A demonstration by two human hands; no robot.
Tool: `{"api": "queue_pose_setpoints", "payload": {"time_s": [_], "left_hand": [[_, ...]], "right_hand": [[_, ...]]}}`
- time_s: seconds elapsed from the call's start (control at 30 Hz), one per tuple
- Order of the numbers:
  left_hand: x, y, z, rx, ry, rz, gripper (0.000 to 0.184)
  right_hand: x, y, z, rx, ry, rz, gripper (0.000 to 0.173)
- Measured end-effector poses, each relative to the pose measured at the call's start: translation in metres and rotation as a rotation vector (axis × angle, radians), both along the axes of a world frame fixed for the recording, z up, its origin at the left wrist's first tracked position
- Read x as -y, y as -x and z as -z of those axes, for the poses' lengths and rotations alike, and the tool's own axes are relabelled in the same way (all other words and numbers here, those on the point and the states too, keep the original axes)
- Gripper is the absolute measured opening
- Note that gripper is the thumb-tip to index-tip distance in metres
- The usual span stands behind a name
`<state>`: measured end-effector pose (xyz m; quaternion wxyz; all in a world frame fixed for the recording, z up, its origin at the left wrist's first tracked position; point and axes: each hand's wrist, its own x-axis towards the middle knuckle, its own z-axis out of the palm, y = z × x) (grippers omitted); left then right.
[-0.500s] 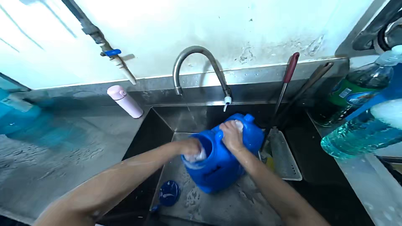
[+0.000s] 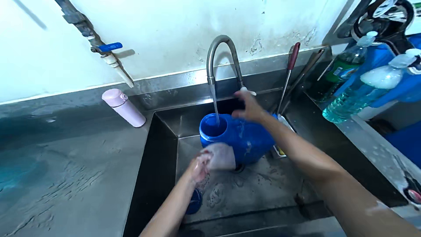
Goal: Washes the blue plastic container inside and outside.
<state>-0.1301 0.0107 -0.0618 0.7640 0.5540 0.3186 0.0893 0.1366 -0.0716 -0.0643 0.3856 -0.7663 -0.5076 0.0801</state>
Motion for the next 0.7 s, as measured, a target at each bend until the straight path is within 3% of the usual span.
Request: {"api": "queue_pose_setpoints", "payload": {"time_s": [0.07,0.1,0.17,0.23,0.33,0.43,0.5,0.6,0.67,0.7], "left_hand": [[-0.004,-0.029,-0.012,0.048,-0.043,0.013,0.025],[-0.007,-0.043,-0.014,0.020,-0.123,0.069,0.023],[-0.027,-0.070,-0.009,-0.017,-0.262,0.228,0.027],[-0.050,-0.104,-0.007,-0.001,-0.165,0.090,0.020],[-0.068,-0.165,-0.017,0.015,0.000,-0.130,0.015],[-0.051,-0.221,-0.037,-0.023,-0.174,0.022,0.015],[-0.031,-0.241,-0.050,-0.075,-0.520,0.187,0.019],[-0.025,-0.214,-0.059,-0.229,-1.129,0.514,0.018],[-0.035,-0.172,-0.042,-0.514,-1.337,0.610,0.056],[-0.042,-0.157,-0.032,-0.708,-1.332,0.610,0.080]], "right_hand": [[0.028,0.069,-0.007,-0.129,0.097,-0.368,0.089],[0.041,0.081,-0.008,-0.103,0.115,-0.390,0.083],[0.070,0.056,-0.004,0.022,0.022,-0.200,0.066],[0.112,0.005,-0.010,0.097,0.018,0.078,0.070],[0.170,-0.058,0.004,0.106,0.463,0.381,0.076],[0.181,-0.098,0.083,-0.007,0.839,0.521,0.079],[0.170,-0.107,0.145,-0.110,0.910,0.522,0.081],[0.151,-0.104,0.211,-0.319,0.890,0.242,0.053],[0.157,-0.099,0.257,-0.460,0.870,0.232,0.049],[0.160,-0.101,0.269,-0.453,0.894,0.248,0.048]]}}
